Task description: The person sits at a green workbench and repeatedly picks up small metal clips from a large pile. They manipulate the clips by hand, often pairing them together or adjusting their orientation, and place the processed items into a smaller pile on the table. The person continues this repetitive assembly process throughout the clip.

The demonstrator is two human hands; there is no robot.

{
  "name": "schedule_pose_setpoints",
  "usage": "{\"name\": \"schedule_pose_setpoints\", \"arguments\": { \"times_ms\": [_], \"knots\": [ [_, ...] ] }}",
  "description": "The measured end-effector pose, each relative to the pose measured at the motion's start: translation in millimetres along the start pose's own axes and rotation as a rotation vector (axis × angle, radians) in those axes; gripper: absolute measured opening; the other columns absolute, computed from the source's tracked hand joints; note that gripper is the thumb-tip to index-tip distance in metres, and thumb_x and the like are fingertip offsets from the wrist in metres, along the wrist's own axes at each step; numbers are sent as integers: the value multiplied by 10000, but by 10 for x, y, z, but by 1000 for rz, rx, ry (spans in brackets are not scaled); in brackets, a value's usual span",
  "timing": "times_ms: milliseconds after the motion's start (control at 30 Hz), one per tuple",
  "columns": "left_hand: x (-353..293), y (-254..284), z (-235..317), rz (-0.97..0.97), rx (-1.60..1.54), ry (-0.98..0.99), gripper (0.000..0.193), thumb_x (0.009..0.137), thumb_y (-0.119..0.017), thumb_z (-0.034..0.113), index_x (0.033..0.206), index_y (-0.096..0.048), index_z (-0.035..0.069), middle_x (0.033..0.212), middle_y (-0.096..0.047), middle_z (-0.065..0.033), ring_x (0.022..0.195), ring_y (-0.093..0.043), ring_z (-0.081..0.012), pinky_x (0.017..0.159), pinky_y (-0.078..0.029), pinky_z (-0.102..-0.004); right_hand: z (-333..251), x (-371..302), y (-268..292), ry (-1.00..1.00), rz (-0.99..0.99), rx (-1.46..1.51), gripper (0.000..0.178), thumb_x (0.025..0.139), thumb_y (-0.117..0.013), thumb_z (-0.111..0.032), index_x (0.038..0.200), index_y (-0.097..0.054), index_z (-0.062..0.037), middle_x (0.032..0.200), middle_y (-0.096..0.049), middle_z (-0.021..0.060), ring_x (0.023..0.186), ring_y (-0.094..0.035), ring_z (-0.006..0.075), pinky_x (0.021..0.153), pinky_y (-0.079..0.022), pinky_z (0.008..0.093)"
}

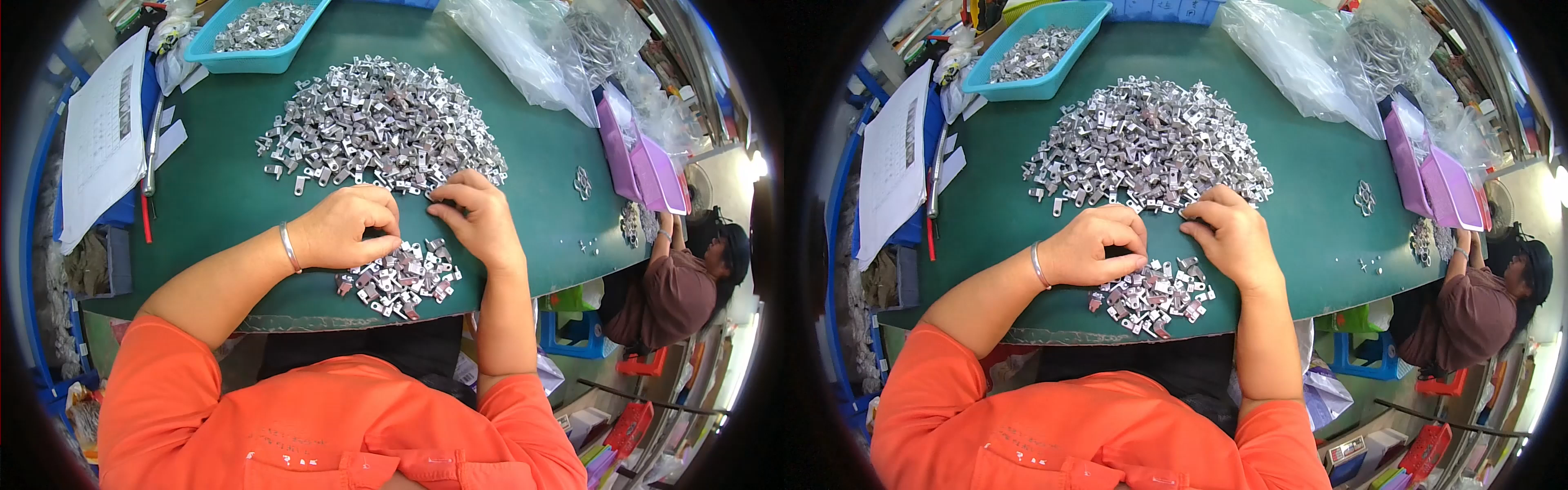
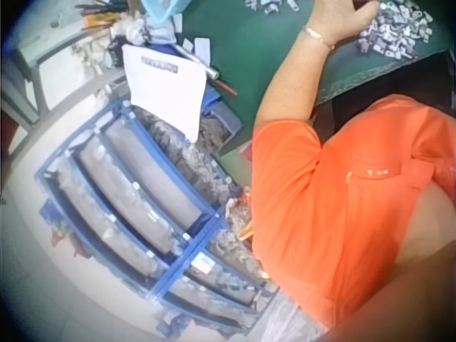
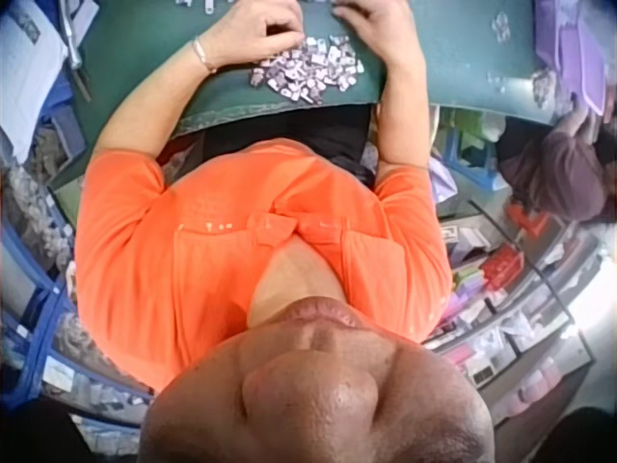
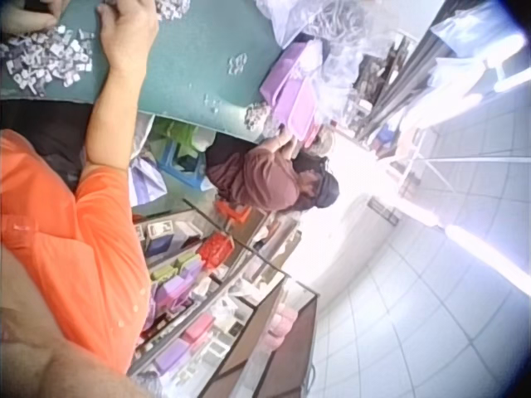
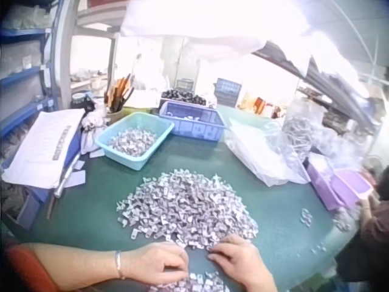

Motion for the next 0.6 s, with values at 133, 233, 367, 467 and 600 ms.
{"name": "schedule_pose_setpoints", "arguments": {
  "times_ms": [133, 233, 367, 467, 600],
  "knots": [
    [19, 4, -47, 22, -15, 38, 45, 757, -696, 47, 790, -669, 31, 827, -635, -69, 780, -615, -223, 702, -497, -321, 42, -17, 38, 32, 51, -1, 114, 735, -707, -3, 840, -681, -41, 821, -637, 90, 737, -639, 272, 657, -512, 338],
    [27, 12, -57, 22, -2, 54, 52, 764, -698, 49, 802, -665, 34, 830, -636, -71, 776, -616, -223, 699, -499, -322, 240, -33, 22, -300, 9, 489, 113, 787, -678, 27, 892, -674, -15, 764, -642, 51, 690, -624, 144, 586, -503, 281],
    [27, 5, -45, 25, 18, 30, 60, 764, -698, 41, 809, -659, 36, 833, -636, -76, 778, -618, -228, 701, -502, -325, 331, -67, -18, -421, 13, 529, 117, 806, -672, 29, 918, -677, -4, 760, -633, 39, 691, -604, 94, 568, -493, 241],
    [13, 12, -57, 23, 41, 28, 67, 764, -697, 38, 815, -654, 37, 837, -635, -80, 781, -618, -234, 703, -502, -326, 18, 20, 30, 67, -41, 251, 124, 773, -697, 20, 894, -679, -3, 808, -642, 71, 707, -625, 158, 611, -505, 278],
    [17, 7, -49, 20, 41, 47, 71, 763, -697, 31, 812, -646, 36, 837, -631, -81, 773, -617, -235, 694, -503, -324, -34, -21, -52, 54, -71, 31, 125, 771, -711, -2, 893, -684, -4, 812, -636, 74, 719, -642, 169, 626, -515, 286]
  ]
}}
Point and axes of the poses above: each hand's wrist, its own x-axis towards the middle knuckle, its own y-axis out of the back of the hand, z = x × y, the point moved 6 cm from there along x, towards the middle knuckle
